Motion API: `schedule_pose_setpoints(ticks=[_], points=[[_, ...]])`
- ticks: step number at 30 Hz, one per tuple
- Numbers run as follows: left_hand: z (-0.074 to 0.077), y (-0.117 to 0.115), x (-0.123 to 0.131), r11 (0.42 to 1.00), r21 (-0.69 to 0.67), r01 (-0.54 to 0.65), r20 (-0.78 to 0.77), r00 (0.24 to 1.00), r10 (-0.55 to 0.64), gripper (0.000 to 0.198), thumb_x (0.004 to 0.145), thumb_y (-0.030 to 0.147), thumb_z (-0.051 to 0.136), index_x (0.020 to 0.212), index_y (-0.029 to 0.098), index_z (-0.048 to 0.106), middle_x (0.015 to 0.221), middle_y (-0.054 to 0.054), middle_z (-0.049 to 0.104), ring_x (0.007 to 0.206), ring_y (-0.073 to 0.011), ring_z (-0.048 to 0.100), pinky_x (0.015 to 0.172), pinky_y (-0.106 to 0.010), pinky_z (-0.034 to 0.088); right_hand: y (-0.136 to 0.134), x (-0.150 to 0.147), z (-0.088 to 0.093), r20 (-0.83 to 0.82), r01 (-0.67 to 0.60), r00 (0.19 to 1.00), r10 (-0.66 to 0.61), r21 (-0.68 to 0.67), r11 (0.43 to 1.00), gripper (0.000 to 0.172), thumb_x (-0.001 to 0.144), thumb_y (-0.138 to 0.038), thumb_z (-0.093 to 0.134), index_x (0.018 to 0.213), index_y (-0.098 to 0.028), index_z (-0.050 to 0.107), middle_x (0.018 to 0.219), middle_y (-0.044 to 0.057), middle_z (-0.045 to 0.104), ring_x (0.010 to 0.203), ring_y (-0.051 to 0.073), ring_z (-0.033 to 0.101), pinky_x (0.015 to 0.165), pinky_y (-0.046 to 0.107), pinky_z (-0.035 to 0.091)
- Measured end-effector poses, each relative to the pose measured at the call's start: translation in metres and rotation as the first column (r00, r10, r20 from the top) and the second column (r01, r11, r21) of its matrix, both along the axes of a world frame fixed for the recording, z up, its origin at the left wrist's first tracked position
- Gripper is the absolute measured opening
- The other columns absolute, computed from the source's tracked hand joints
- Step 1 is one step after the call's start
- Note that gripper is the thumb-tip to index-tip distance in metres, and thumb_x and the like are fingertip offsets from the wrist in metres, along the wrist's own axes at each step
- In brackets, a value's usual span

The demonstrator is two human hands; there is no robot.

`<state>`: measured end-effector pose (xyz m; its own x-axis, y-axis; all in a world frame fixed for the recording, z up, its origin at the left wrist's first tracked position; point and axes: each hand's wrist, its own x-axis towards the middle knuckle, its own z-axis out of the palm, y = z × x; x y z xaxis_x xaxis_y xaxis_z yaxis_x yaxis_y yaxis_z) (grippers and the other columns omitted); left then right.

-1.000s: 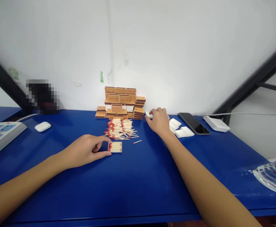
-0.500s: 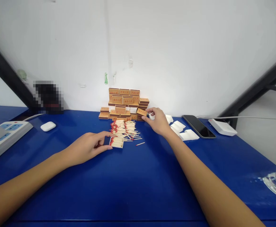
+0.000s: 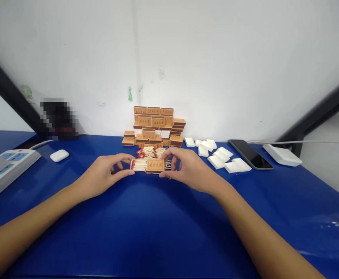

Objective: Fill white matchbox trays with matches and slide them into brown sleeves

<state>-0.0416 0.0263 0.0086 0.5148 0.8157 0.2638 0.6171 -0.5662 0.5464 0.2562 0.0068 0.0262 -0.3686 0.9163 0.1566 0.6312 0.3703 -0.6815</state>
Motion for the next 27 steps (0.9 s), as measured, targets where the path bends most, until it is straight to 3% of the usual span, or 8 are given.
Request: schedule_pose_setpoints(ticks=[12,16,22,27], points=[[0.004,-0.002,0.004,0.998,-0.058,0.008,0.088,0.996,-0.003,0.035,0.092,0.04,0.075,0.122,0.022,0.073,0.102,-0.003,0.078,0.078,-0.0151,0.068,0.069,-0.027,0.054,-0.001,-0.01,-0.006,-0.165,0.002,0.986,-0.005,-0.02,1.0,0.044,0.076,-0.046,0.089,0.107,-0.021,0.07,0.072,-0.005,0.059,0.064,0.014,0.057,0.059,0.028,0.046],[0.001,-0.005,0.006,0.985,-0.172,0.029,0.204,0.979,0.006,0.041,0.088,0.043,0.079,0.122,0.022,0.075,0.105,-0.005,0.081,0.086,-0.0195,0.073,0.067,-0.027,0.057,-0.006,-0.021,-0.01,-0.264,0.003,0.964,-0.016,-0.049,0.999,0.045,0.075,-0.045,0.089,0.108,-0.021,0.071,0.073,-0.004,0.06,0.066,0.014,0.058,0.06,0.029,0.05],[-0.001,-0.01,0.009,0.947,-0.315,0.057,0.364,0.929,0.066,0.055,0.088,0.042,0.079,0.138,0.022,0.069,0.109,-0.008,0.081,0.079,-0.0211,0.075,0.053,-0.026,0.057,-0.016,-0.034,-0.014,-0.324,0.032,0.945,-0.039,-0.028,0.999,0.046,0.08,-0.042,0.086,0.119,-0.023,0.073,0.082,0.0,0.071,0.069,0.017,0.065,0.067,0.035,0.058],[0.0,-0.015,0.012,0.968,-0.229,0.101,0.298,0.954,-0.029,0.047,0.096,0.04,0.071,0.141,0.027,0.067,0.112,-0.004,0.081,0.071,-0.0155,0.071,0.057,-0.025,0.058,-0.023,-0.042,-0.016,-0.287,-0.001,0.958,-0.01,-0.041,0.999,0.05,0.082,-0.039,0.087,0.129,-0.028,0.073,0.091,0.0,0.078,0.073,0.017,0.068,0.071,0.034,0.059]])
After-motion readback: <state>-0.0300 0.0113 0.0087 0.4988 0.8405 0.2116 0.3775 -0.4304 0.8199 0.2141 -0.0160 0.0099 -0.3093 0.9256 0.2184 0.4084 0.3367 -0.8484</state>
